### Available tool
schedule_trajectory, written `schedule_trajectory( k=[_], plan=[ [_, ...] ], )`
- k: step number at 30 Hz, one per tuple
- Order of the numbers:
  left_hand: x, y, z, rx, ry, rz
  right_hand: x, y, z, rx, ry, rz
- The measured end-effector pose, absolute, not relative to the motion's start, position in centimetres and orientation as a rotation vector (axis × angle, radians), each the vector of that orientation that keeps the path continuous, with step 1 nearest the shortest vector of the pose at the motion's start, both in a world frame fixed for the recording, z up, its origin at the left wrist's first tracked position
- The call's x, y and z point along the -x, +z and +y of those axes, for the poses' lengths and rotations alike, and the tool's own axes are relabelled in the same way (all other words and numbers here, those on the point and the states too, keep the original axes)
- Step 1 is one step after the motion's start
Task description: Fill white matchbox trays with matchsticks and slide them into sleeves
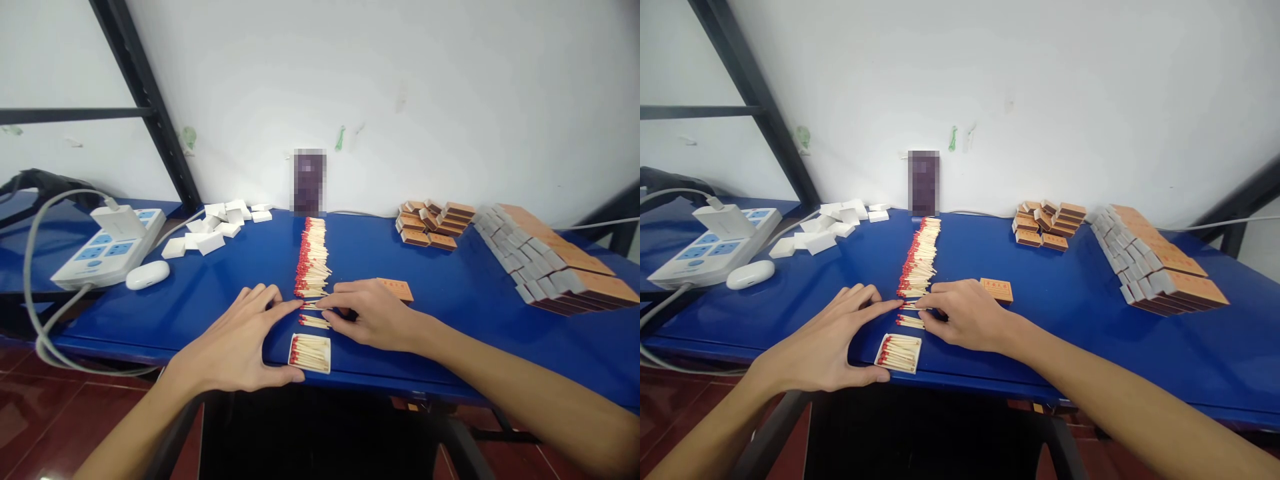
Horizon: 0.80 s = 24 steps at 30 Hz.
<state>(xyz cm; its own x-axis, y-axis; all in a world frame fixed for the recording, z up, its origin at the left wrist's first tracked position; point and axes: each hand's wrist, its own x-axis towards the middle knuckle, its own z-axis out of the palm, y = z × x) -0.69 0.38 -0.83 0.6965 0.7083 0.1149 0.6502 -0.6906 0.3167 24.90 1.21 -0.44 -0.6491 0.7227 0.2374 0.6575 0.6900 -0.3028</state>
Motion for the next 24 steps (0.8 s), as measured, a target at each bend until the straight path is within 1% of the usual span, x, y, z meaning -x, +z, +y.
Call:
schedule_trajectory(
  k=[15,24],
  plan=[
    [0.69,-0.73,0.4,-2.644,0.314,1.078,-24.85,-0.59,1.21,1.133,0.26,-2.567],
    [0.72,-0.94,0.45,-2.654,0.288,1.096,-24.93,-0.77,1.25,1.073,0.246,-2.574]
  ],
)
